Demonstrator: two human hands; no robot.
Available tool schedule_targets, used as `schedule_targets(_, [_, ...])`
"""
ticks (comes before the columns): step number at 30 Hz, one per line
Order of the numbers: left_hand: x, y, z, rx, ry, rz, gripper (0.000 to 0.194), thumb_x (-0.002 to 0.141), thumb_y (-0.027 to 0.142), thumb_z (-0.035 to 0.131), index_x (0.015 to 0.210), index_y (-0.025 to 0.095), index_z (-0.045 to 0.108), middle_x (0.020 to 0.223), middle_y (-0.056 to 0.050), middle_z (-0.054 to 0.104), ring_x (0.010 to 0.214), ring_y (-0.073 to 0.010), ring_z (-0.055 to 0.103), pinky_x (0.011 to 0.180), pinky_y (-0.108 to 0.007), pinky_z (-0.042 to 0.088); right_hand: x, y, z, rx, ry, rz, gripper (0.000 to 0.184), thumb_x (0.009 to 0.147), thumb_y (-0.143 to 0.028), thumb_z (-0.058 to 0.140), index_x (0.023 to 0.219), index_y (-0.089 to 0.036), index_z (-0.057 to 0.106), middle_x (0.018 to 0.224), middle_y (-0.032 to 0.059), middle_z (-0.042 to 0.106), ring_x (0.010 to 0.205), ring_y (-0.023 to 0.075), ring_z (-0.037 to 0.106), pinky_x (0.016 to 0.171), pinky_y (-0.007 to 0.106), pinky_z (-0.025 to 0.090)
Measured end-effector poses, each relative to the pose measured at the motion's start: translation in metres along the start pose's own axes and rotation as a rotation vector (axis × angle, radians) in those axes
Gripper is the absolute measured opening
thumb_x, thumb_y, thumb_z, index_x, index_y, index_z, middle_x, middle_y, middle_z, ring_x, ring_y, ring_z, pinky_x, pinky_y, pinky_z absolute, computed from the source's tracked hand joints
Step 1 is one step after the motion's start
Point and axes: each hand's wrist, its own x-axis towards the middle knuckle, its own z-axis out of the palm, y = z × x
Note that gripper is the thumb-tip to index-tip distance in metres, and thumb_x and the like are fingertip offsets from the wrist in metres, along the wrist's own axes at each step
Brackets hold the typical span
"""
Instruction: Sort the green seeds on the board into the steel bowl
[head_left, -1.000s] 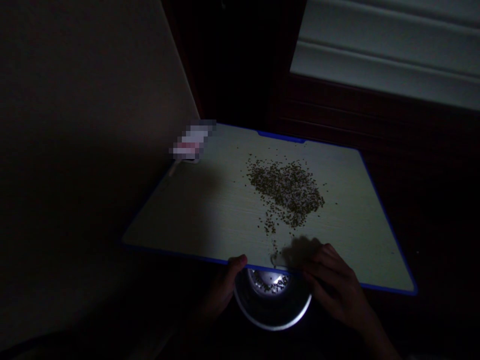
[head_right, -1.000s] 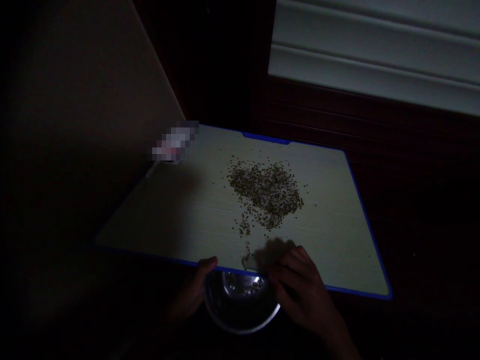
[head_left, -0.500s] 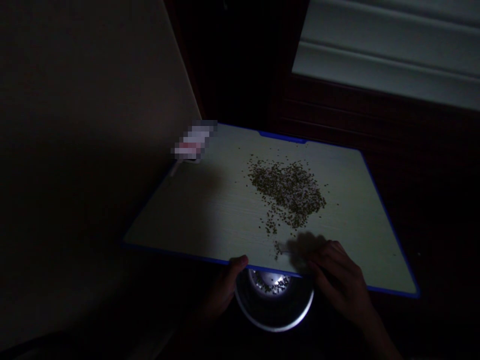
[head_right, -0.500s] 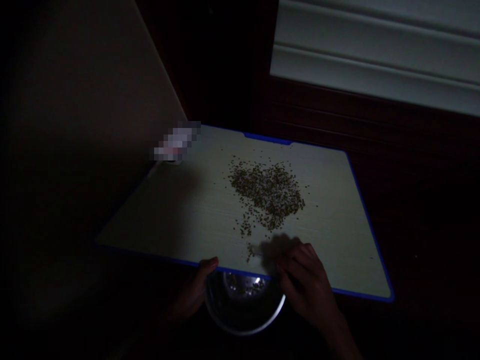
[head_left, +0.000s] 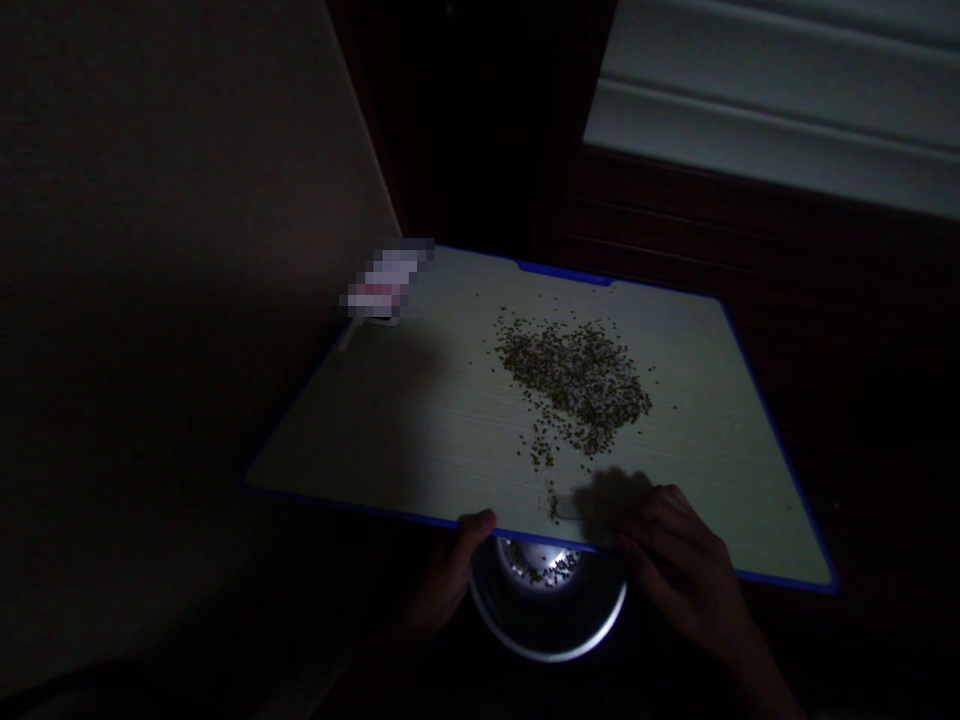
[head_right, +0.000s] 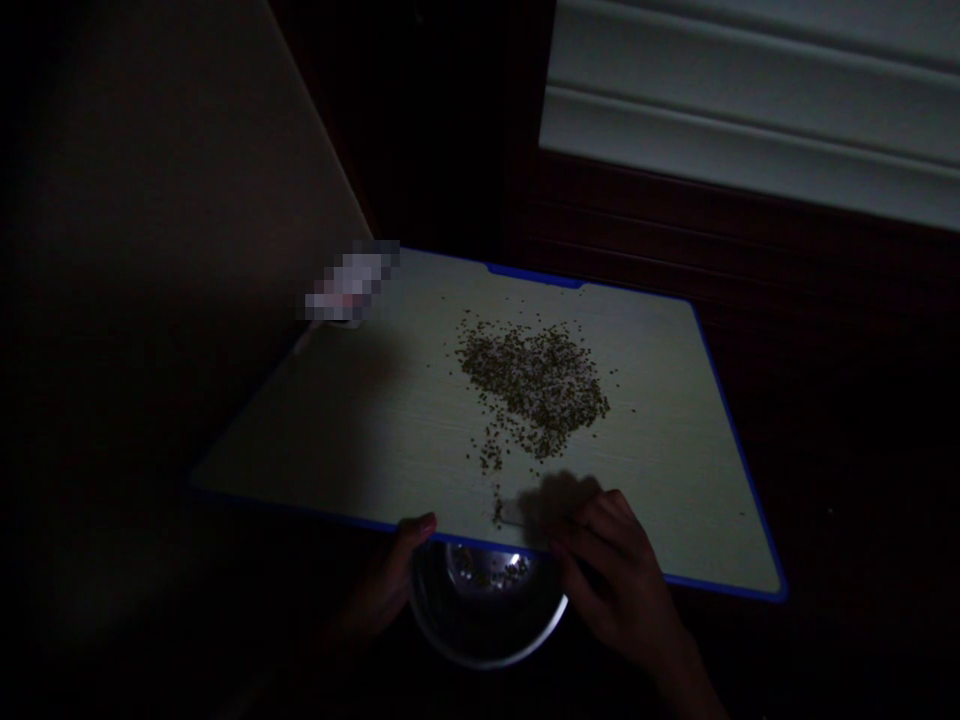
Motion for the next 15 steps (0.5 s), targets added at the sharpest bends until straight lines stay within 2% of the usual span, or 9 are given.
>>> schedule_targets(7, [0.0009, -0.0016, -0.0013, -0.006, 0.004, -0.004, 0.028, 0.089, 0.042, 0.058, 0.104, 0.022, 0.072, 0.107, -0.004, 0.078, 0.112, -0.0267, 0.066, 0.105, -0.041, 0.04, 0.0, 0.0015, 0.0017, -0.004, -0.004, 0.004, 0.039, 0.087, -0.011, 0.059, 0.123, -0.025, 0.063, 0.086, 0.0036, 0.065, 0.079, 0.0209, 0.057, 0.072, 0.04, 0.044])
schedule_targets(12, [-0.0016, 0.0026, 0.0039, -0.028, -0.02, -0.024, 0.028, 0.087, 0.044, 0.06, 0.094, 0.021, 0.074, 0.099, -0.004, 0.079, 0.102, -0.0279, 0.069, 0.099, -0.041, 0.045, -0.0001, -0.0007, -0.0005, 0.013, -0.046, -0.016, 0.033, 0.087, -0.01, 0.059, 0.116, -0.025, 0.066, 0.088, 0.0036, 0.067, 0.081, 0.0218, 0.058, 0.072, 0.04, 0.045])
schedule_targets(15, [-0.0038, 0.0055, 0.0062, -0.003, 0.006, -0.067, 0.028, 0.087, 0.046, 0.06, 0.086, 0.022, 0.074, 0.089, -0.003, 0.079, 0.094, -0.0287, 0.071, 0.093, -0.042, 0.048, -0.0004, -0.0007, -0.0005, 0.018, -0.051, -0.025, 0.031, 0.087, -0.011, 0.058, 0.112, -0.025, 0.067, 0.089, 0.0037, 0.067, 0.084, 0.023, 0.06, 0.074, 0.041, 0.045])
